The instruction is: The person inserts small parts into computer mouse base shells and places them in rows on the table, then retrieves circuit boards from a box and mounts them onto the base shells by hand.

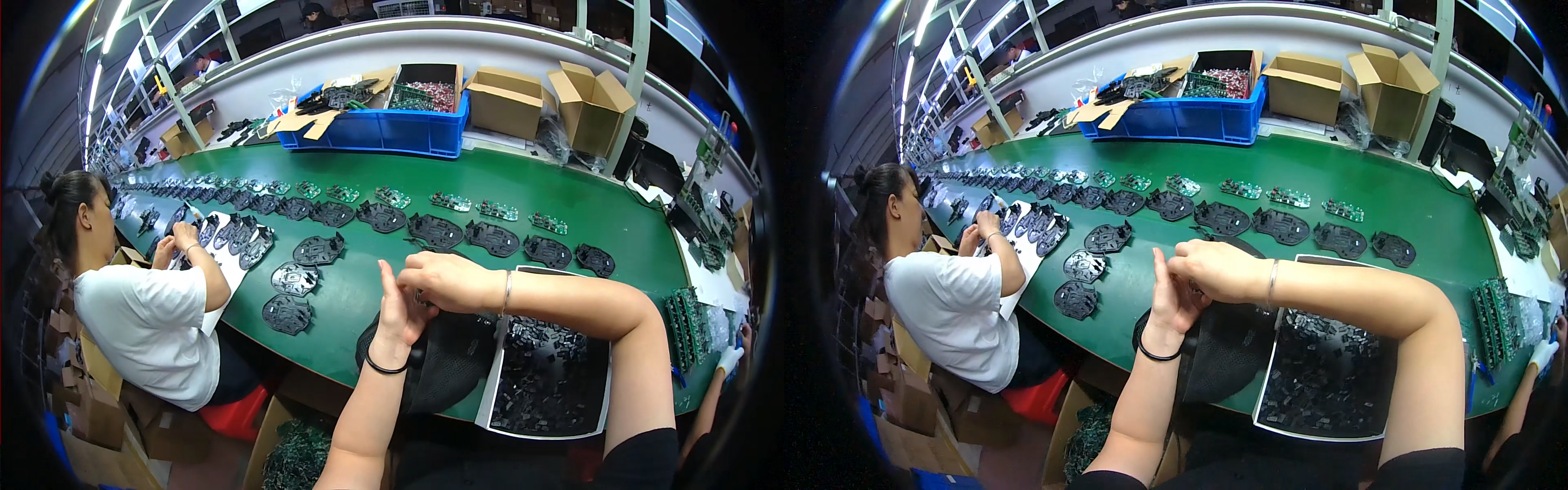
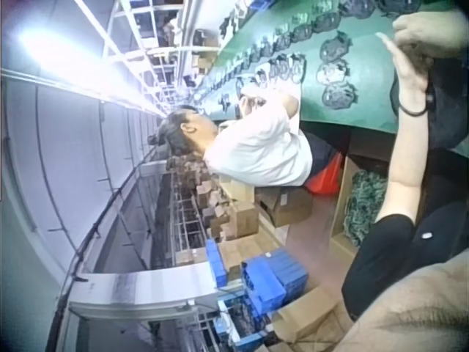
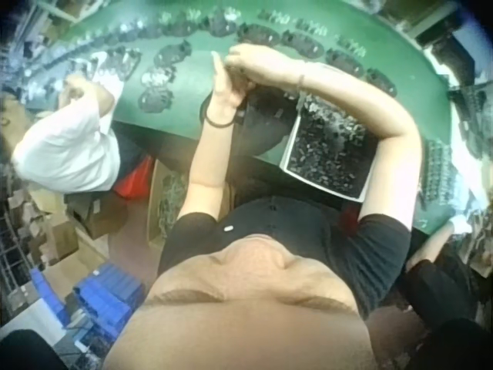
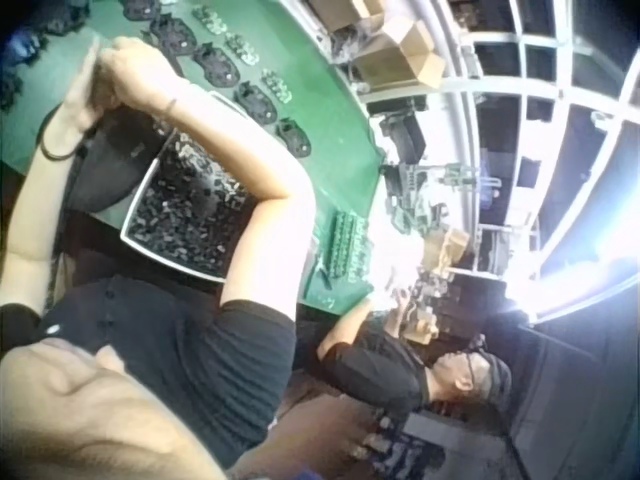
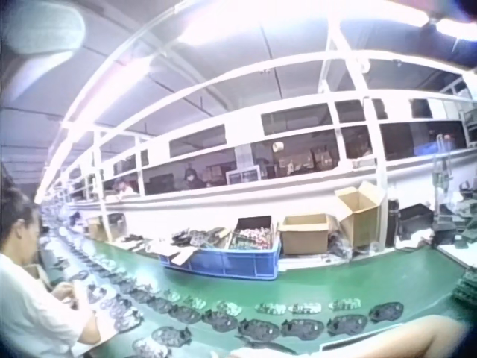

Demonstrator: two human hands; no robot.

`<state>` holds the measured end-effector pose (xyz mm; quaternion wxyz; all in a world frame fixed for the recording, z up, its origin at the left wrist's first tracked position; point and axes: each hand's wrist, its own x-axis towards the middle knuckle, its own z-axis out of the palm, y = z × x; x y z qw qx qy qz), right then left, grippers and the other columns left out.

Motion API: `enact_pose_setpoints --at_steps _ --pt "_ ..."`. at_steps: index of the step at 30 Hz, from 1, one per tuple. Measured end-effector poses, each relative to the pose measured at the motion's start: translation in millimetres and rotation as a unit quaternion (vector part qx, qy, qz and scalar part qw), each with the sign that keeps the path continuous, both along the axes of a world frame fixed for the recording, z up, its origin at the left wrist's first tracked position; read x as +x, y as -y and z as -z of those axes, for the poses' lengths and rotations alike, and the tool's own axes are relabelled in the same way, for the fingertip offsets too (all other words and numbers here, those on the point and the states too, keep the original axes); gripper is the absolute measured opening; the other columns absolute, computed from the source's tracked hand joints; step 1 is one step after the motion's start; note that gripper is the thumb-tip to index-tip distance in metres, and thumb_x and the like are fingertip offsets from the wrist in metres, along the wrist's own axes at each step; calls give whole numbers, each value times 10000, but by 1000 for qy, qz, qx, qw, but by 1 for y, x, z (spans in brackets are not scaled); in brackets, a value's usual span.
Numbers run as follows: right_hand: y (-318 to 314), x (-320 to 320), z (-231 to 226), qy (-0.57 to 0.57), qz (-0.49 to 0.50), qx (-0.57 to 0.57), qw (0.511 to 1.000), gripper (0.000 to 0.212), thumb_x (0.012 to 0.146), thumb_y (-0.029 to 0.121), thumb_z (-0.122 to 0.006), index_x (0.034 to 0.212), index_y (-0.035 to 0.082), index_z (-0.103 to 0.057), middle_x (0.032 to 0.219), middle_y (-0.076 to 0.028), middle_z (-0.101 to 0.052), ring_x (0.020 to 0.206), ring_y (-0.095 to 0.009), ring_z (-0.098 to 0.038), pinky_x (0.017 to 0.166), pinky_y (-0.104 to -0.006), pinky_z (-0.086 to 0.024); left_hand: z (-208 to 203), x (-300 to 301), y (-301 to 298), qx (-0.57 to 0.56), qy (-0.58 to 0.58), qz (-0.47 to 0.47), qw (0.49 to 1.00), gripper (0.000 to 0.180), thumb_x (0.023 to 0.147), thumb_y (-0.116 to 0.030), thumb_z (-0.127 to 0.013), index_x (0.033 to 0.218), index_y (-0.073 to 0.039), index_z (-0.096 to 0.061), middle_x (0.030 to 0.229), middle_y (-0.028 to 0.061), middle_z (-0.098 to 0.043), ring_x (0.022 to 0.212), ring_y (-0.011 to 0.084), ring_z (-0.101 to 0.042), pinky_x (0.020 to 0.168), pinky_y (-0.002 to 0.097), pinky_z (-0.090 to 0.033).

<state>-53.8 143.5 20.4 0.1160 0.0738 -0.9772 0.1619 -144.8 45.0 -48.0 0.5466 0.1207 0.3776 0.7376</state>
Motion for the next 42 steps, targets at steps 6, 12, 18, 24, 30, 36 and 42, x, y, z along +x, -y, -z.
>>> enact_pose_setpoints --at_steps 6,12,18,24,30,36,42 --pt "-11 27 -37 -35 6 -45 998 85 726 25 -584 810 16 -570 858 -131 -554 773 -320 -590 694 -399 -474 -1 -2 -5 79 35 89 992 496 935 -538 -367 1121 -106 -525 914 0 -616 770 120 -609 545 218 -486" --pt "-72 90 -66 -162 168 -32 972 219 768 -39 -590 986 -10 -603 899 -123 -546 803 -257 -572 707 -331 -470 8 9 -6 26 -148 -10 989 367 800 37 -642 1142 -44 -535 970 40 -617 792 130 -624 584 244 -555" --pt "-206 227 -17 -188 492 -44 849 236 677 74 -632 894 -20 -623 734 -125 -620 686 -187 -601 654 -308 -492 7 11 -12 64 -113 -45 991 260 815 55 -612 1059 -24 -574 946 59 -639 762 123 -637 564 204 -556" --pt "-270 297 67 -118 657 -241 705 175 664 109 -639 769 -26 -677 631 -98 -642 522 -161 -608 518 -296 -504 5 7 -8 71 -64 -68 993 223 815 54 -610 1011 -49 -578 915 45 -650 750 125 -645 537 182 -532" --pt "-265 274 83 -57 639 -84 763 161 700 87 -643 797 -37 -676 696 -137 -662 614 -212 -642 602 -315 -523 6 3 -2 69 -45 -74 994 235 801 56 -624 1003 -53 -576 923 36 -640 760 125 -636 561 183 -525" --pt "-187 196 14 12 455 -101 885 173 746 89 -661 879 -22 -673 838 -175 -673 784 -278 -656 729 -337 -513 4 3 -9 88 -35 -44 995 182 817 29 -618 977 -41 -566 916 42 -635 756 121 -633 599 188 -544" --pt "-66 87 -37 -105 143 -45 983 168 748 123 -663 878 16 -654 862 -116 -625 872 -260 -592 769 -347 -481 3 5 -3 87 -67 -44 993 167 827 10 -617 976 -44 -565 916 40 -638 747 117 -631 574 193 -540"
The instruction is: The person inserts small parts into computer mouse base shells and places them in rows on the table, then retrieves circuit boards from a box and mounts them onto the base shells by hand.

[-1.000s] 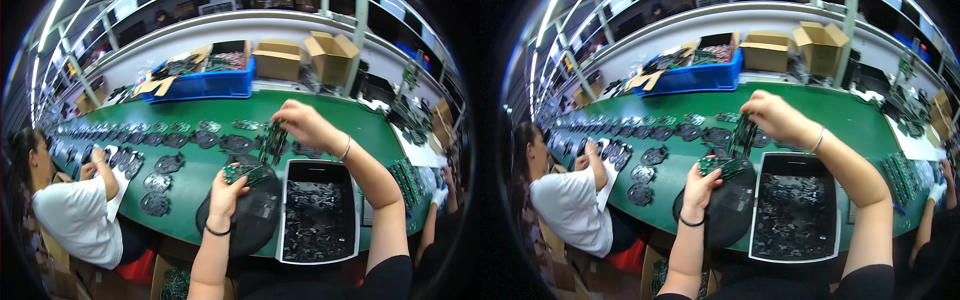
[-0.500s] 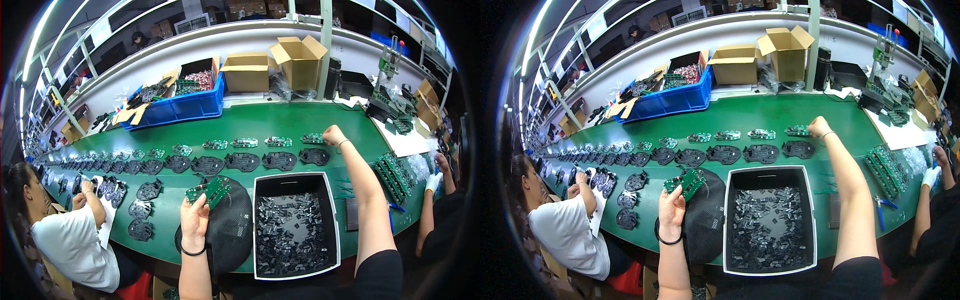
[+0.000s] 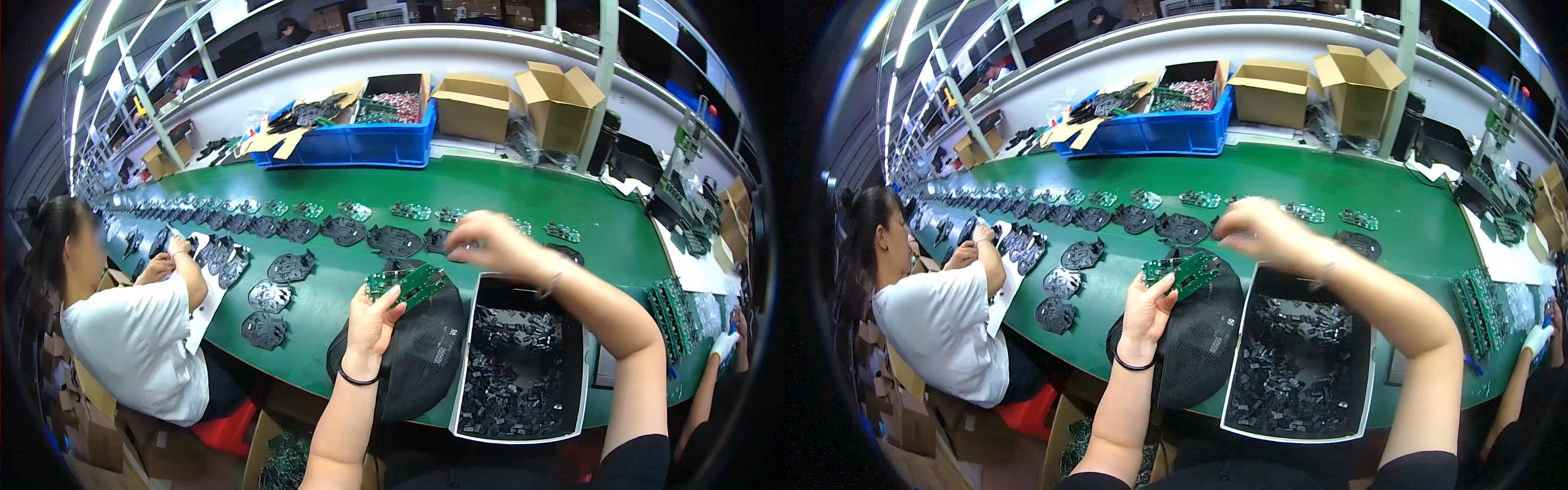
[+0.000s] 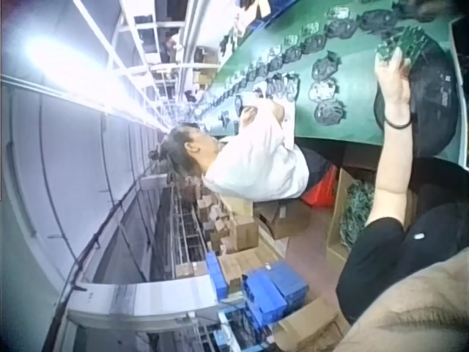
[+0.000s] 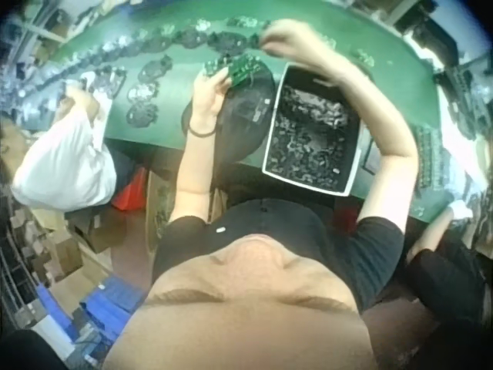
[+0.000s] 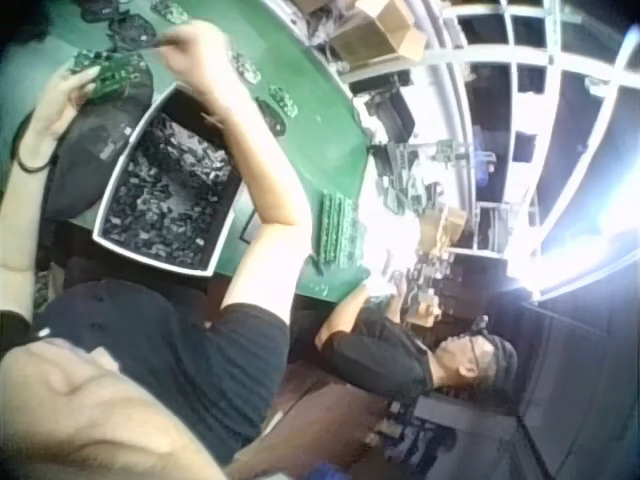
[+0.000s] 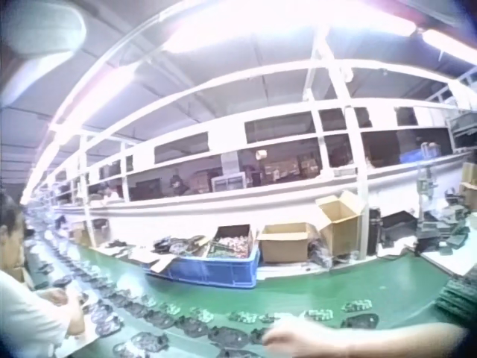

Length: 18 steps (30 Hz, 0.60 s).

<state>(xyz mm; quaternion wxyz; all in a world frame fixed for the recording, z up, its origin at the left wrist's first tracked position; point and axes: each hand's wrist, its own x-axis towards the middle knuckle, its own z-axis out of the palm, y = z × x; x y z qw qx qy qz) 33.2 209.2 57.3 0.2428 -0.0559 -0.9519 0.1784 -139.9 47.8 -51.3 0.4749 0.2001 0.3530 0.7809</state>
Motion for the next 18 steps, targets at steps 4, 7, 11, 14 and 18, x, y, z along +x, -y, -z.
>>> enact_pose_setpoints --at_steps 4,7,11,14,18 --pt "58 -43 19 73 -80 216 970 193 668 93 -672 821 29 -573 848 -78 -573 879 -231 -542 733 -334 -464 6 2 -5 1 -1 20 1000 84 880 -71 -579 961 -91 -570 857 -15 -619 713 65 -599 519 168 -477" --pt "73 -54 32 85 -56 245 964 284 663 84 -649 905 33 -509 861 -78 -551 871 -227 -528 702 -318 -455 25 -10 -6 30 11 41 999 57 923 -132 -526 966 -109 -555 813 -42 -587 647 43 -558 483 157 -427" --pt "77 -55 32 115 -67 291 947 391 659 93 -637 999 35 -452 893 -74 -523 891 -224 -511 676 -300 -441 26 -13 -5 14 94 63 993 106 947 -180 -484 1018 -119 -533 858 -35 -585 670 41 -556 468 149 -410" --pt "72 -51 35 86 -73 266 957 342 663 99 -622 968 43 -480 902 -70 -520 900 -228 -513 698 -313 -448 18 -9 -5 -15 102 51 993 101 934 -164 -510 1015 -120 -551 864 -24 -596 671 48 -564 448 142 -402" --pt "70 -33 15 119 -19 229 966 159 666 60 -591 819 41 -551 867 -93 -550 873 -271 -548 715 -370 -468 12 -5 -8 18 94 33 995 105 908 -116 -554 1000 -67 -547 878 22 -622 695 106 -609 422 160 -436"
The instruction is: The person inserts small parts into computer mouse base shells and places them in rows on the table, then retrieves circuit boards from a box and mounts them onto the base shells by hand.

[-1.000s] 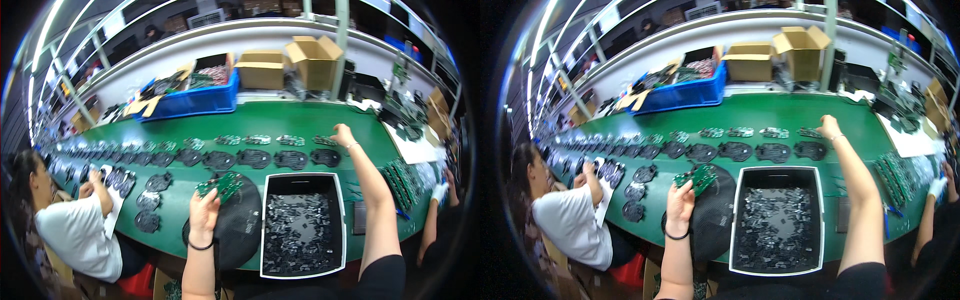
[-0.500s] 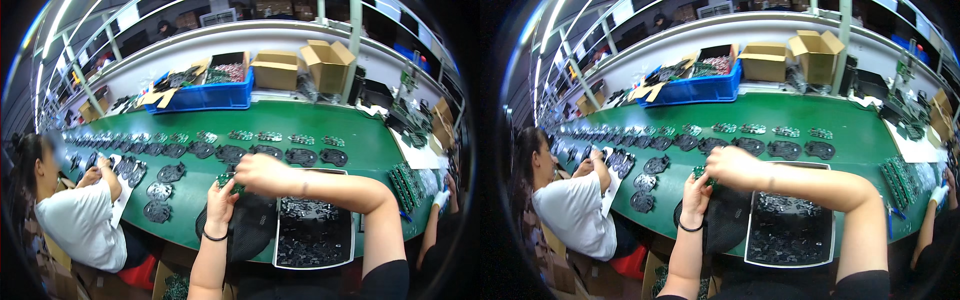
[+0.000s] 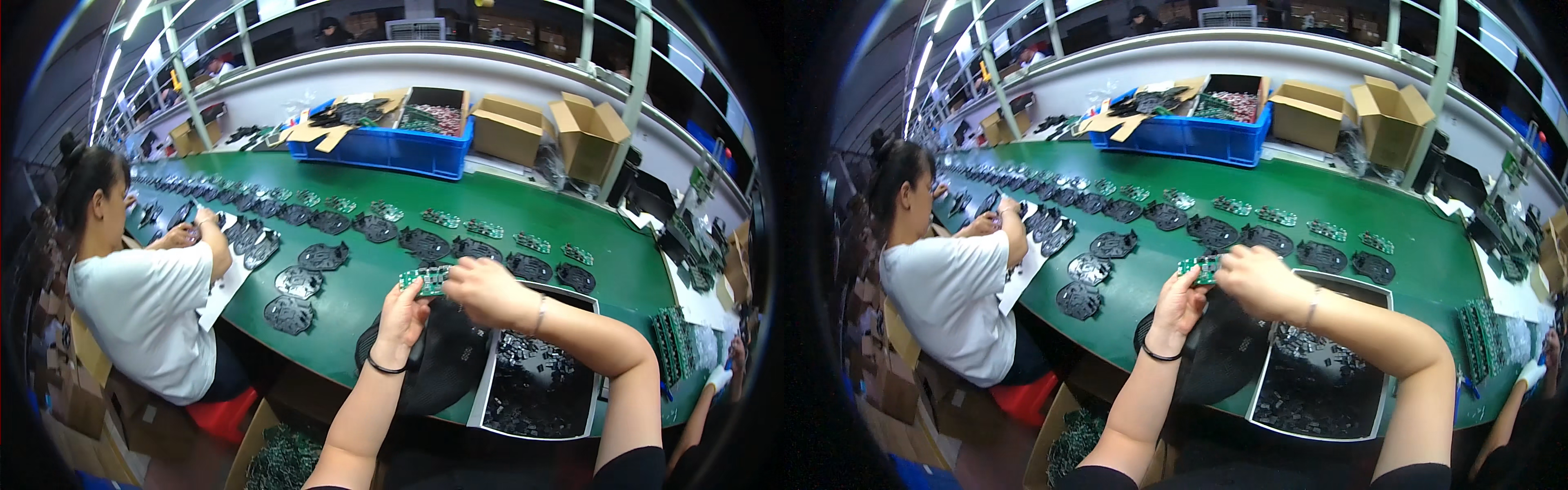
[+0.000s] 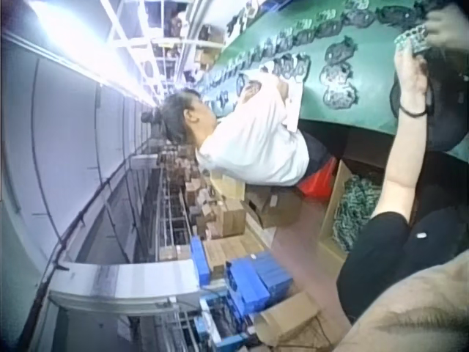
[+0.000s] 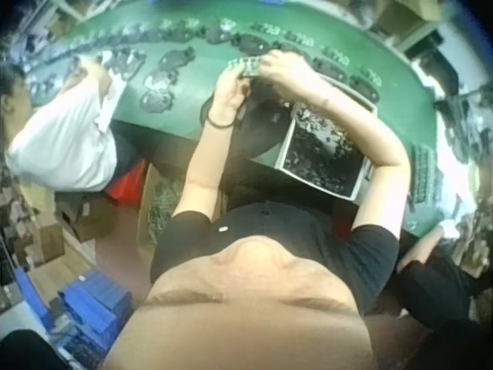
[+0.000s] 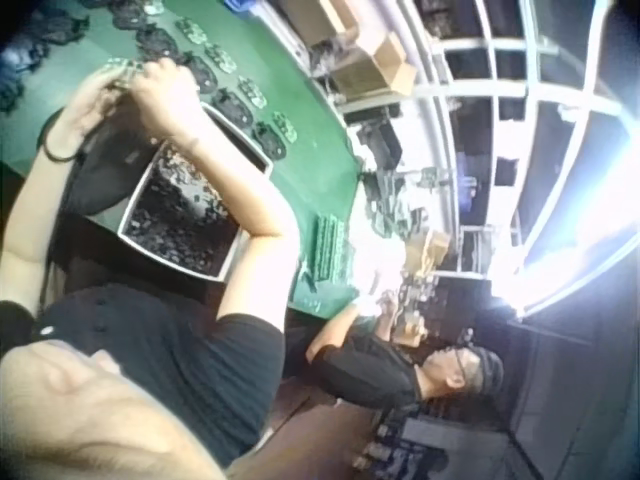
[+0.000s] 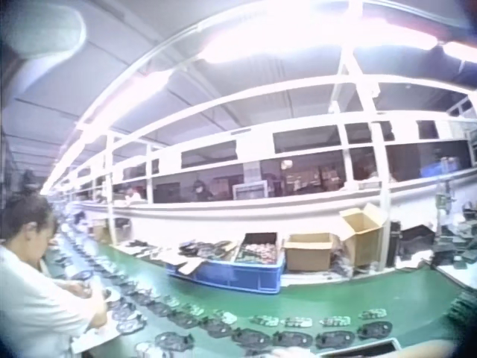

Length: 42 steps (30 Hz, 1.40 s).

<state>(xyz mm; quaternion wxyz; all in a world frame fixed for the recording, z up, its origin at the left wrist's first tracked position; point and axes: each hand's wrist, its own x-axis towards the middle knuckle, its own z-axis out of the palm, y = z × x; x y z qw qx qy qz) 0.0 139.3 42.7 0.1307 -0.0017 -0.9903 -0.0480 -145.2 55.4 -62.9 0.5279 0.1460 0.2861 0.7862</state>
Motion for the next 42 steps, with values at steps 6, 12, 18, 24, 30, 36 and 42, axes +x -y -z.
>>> enact_pose_setpoints --at_steps 6,12,18,24,30,36,42 --pt "-21 -11 -14 -167 38 -471 865 336 740 -37 -639 1059 6 -543 823 -7 -568 797 -46 -541 682 -230 -466 -13 2 10 -20 -5 14 1000 125 923 -166 -548 997 -65 -551 886 30 -630 713 120 -625 513 195 -524" --pt "-32 -15 15 -199 55 -508 836 286 793 36 -669 1053 -8 -557 850 -2 -590 720 -58 -549 650 -218 -470 -16 7 10 -9 -65 -15 998 166 850 -64 -636 1001 -70 -567 896 4 -631 740 90 -622 567 206 -545" --pt "-49 8 19 -170 97 -412 890 149 823 83 -634 926 -25 -633 794 -99 -658 738 -128 -605 682 -274 -492 -16 21 3 -9 -103 -10 995 169 832 9 -619 984 -56 -587 921 30 -645 773 116 -630 613 202 -540" --pt "-144 98 -17 -307 245 -376 839 164 786 60 -626 934 16 -680 802 -83 -676 701 -122 -611 650 -266 -499 -4 6 3 21 -48 -20 998 116 922 -86 -525 1021 -41 -565 960 99 -650 828 177 -653 637 245 -570" --pt "-285 269 83 -369 540 -307 691 151 710 78 -636 841 38 -700 781 -89 -678 678 -153 -623 614 -290 -500 -20 11 8 -16 -101 -6 995 275 839 11 -590 1081 -80 -498 964 55 -629 811 155 -644 596 245 -552" --pt "-321 339 163 -375 625 -299 617 156 723 99 -688 860 26 -669 725 -92 -654 612 -194 -622 561 -320 -516 -20 13 0 1 -152 -46 987 372 805 26 -638 1129 -81 -490 920 34 -633 758 113 -632 479 204 -510" --pt "-281 241 81 -327 445 -176 815 207 767 48 -648 960 -18 -612 779 -100 -588 696 -195 -534 665 -310 -448 -22 15 4 20 -290 -52 955 422 874 -57 -584 1253 -86 -400 992 8 -565 780 51 -556 529 177 -451"
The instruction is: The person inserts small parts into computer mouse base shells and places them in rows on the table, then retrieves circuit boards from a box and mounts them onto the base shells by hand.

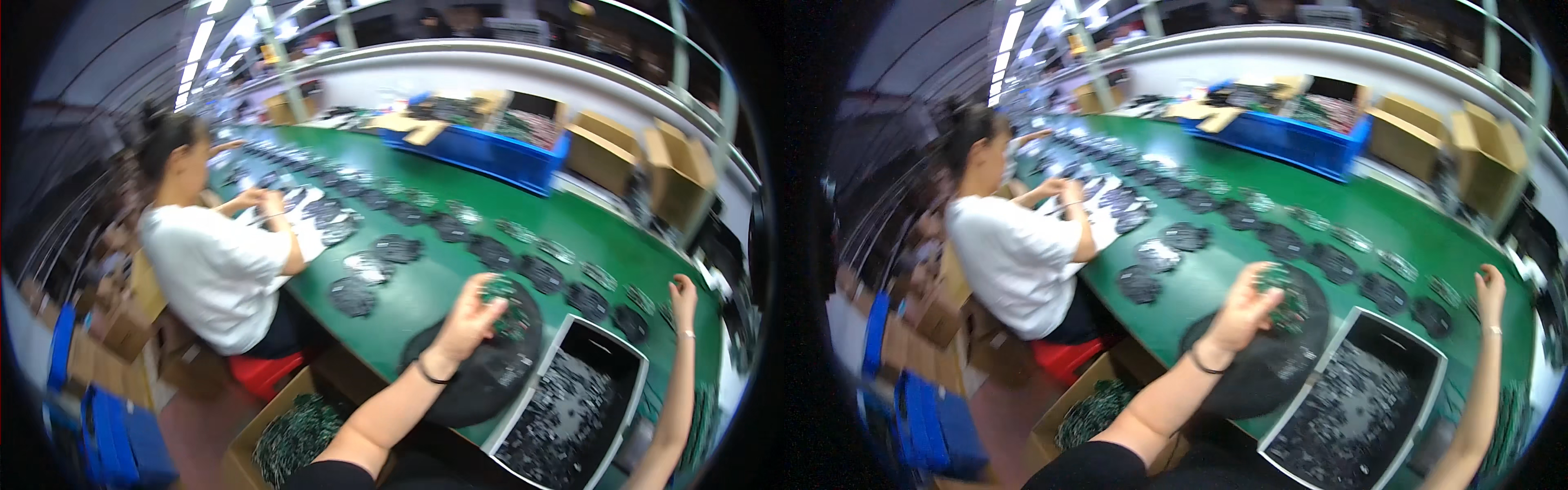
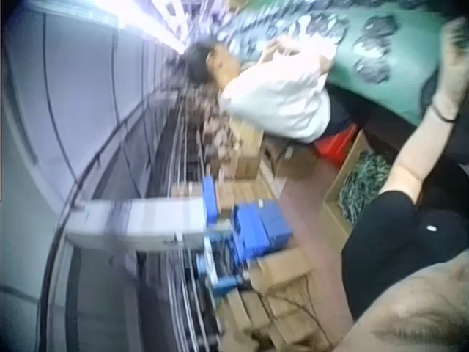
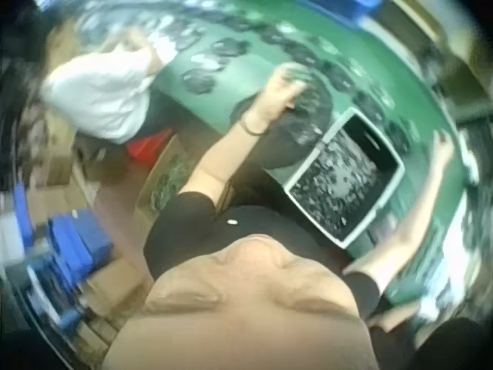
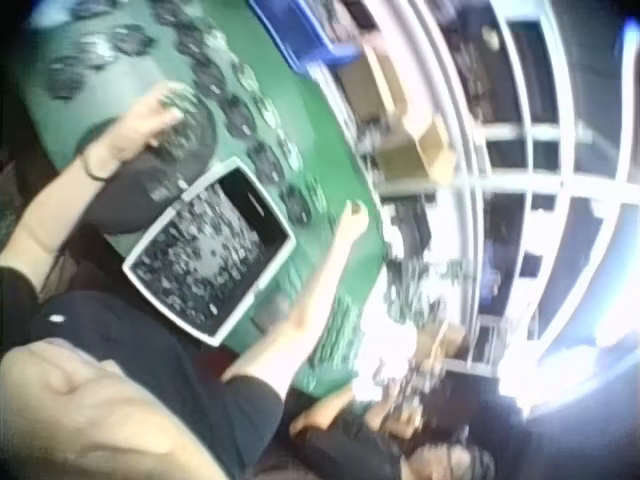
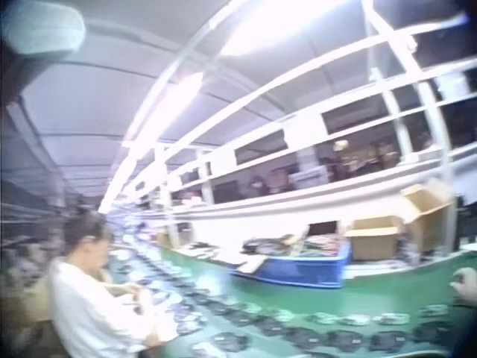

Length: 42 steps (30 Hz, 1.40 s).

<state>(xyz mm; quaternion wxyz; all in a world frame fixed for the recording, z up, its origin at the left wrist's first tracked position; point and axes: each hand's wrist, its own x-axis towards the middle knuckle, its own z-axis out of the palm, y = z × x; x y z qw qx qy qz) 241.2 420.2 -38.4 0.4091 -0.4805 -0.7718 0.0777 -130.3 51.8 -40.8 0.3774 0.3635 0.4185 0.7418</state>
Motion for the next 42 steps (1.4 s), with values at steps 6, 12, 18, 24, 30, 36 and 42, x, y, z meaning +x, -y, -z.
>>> enact_pose_setpoints --at_steps 6,12,18,24,30,36,42 --pt "230 -208 -112 87 -428 -49 898 246 671 -15 -669 913 5 -630 833 -123 -607 723 -228 -557 644 -304 -451 4 8 2 153 -103 -5 983 726 896 -21 -522 1454 -99 -63 1247 44 -439 833 42 -464 725 207 -420" --pt "275 -256 -104 138 -496 5 858 176 672 30 -672 833 -32 -635 752 -162 -622 697 -290 -606 632 -352 -468 -5 20 10 202 -104 63 972 844 918 -77 -511 1460 -170 130 899 0 -446 709 70 -383 649 216 -373" --pt "267 -220 -126 113 -412 -63 902 90 665 -15 -645 744 -51 -622 658 -102 -602 591 -126 -551 562 -257 -439 11 22 14 180 -119 47 975 830 910 -212 -577 1472 -150 30 821 7 -477 731 73 -440 685 225 -392" --pt "140 -86 -124 -23 -300 -12 954 68 818 -6 -588 882 -25 -598 797 -33 -552 679 -107 -508 635 -243 -435 5 9 9 155 -150 21 976 546 867 -126 -611 1348 -68 -358 788 -21 -557 719 56 -517 677 240 -448" --pt "80 23 -83 102 90 98 986 153 725 92 -632 845 -1 -650 737 -138 -618 689 -226 -584 680 -371 -464 -6 0 15 80 -127 -28 988 195 870 -51 -582 1057 -9 -616 847 31 -636 760 80 -589 672 222 -487" --pt "48 107 -5 63 177 -33 982 100 653 68 -707 723 9 -667 663 -96 -645 630 -177 -615 611 -297 -494 8 6 -2 67 -127 -26 989 173 871 -76 -574 1006 18 -628 762 58 -630 613 72 -555 507 161 -390" --pt "28 114 63 -57 131 -200 969 95 649 50 -718 734 21 -686 609 -106 -623 539 -175 -586 540 -309 -480 6 15 12 68 -111 -14 991 158 869 -63 -575 986 24 -636 761 47 -632 604 52 -546 507 151 -392"
